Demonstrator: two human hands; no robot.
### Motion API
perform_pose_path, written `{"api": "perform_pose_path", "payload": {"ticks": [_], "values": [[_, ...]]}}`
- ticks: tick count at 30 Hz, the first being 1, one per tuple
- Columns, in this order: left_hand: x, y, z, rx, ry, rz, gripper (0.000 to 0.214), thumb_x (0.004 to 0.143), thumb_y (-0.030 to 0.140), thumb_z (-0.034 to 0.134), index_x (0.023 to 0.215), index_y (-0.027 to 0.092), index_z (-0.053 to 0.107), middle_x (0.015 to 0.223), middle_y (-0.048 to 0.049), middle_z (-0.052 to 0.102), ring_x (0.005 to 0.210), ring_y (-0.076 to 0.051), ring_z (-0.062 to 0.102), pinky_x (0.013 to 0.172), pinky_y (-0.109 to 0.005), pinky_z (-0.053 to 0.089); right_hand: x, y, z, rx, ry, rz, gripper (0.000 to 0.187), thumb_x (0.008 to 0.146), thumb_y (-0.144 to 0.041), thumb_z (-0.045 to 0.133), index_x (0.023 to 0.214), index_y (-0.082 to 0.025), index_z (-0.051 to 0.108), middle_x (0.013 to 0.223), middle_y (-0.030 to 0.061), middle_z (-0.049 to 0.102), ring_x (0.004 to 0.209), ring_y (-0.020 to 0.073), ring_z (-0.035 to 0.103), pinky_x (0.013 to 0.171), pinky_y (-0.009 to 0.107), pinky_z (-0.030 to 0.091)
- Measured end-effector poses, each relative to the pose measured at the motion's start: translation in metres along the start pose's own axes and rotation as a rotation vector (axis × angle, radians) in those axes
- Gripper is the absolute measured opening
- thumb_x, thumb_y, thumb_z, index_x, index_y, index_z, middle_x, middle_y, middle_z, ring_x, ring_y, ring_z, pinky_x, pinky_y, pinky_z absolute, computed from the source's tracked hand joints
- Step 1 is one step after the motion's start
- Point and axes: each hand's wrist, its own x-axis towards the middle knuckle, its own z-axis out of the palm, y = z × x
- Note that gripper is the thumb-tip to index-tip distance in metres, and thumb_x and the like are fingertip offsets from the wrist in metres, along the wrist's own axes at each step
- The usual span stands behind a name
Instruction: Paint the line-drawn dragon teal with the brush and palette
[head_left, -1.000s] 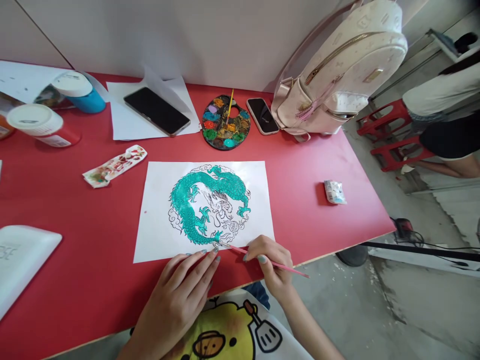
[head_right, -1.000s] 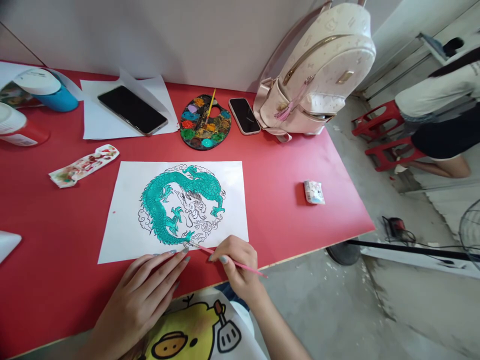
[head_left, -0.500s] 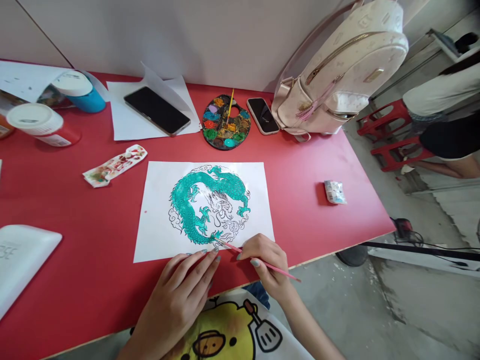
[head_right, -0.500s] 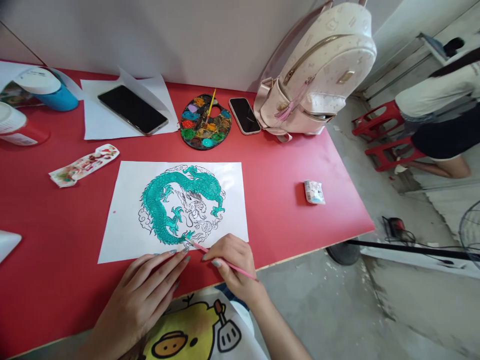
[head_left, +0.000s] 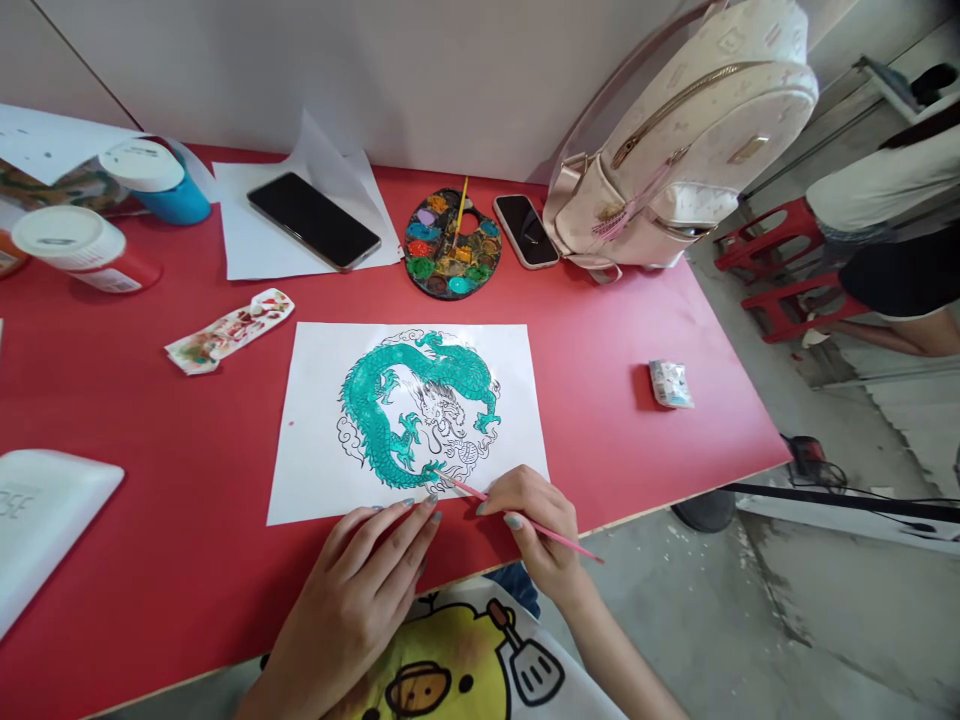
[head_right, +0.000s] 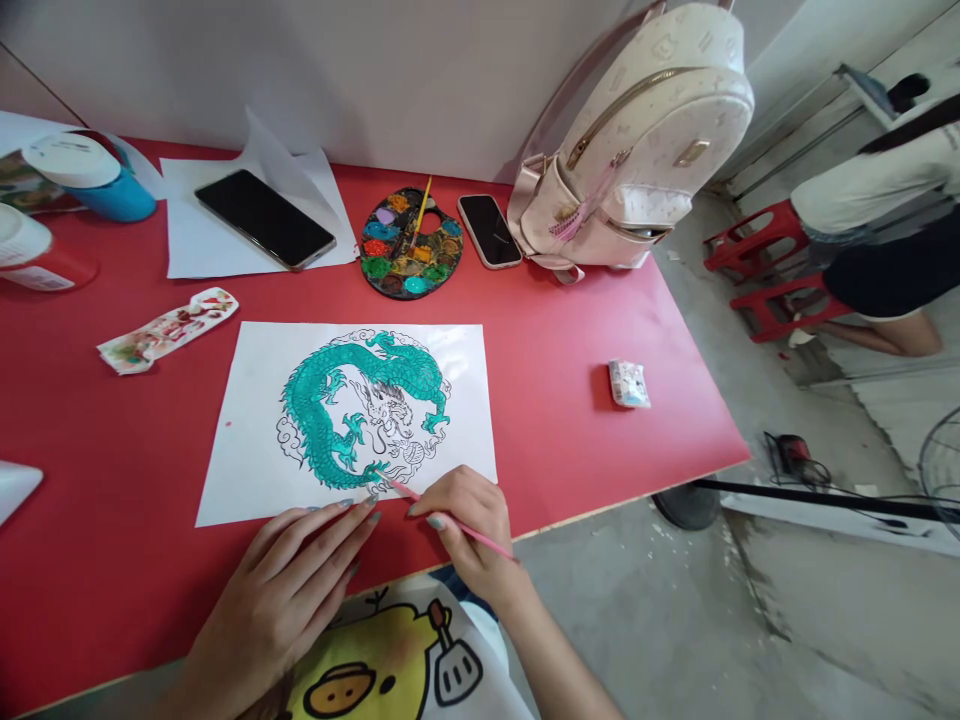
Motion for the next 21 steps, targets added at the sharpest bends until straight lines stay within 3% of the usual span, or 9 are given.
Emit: {"api": "perform_pose_path", "payload": {"ticks": [21], "values": [[0.0036, 0.0009, -0.0039, -0.001, 0.006, 0.001, 0.038, 0.106, 0.017, 0.050, 0.137, 0.017, 0.071, 0.145, -0.0050, 0.073, 0.130, -0.027, 0.061, 0.120, -0.045, 0.038, 0.0016, -0.0008, 0.0002, -0.019, 0.010, 0.005, 0.036, 0.114, -0.034, 0.043, 0.100, -0.023, 0.074, 0.082, 0.0057, 0.076, 0.075, 0.0206, 0.071, 0.069, 0.034, 0.057]]}}
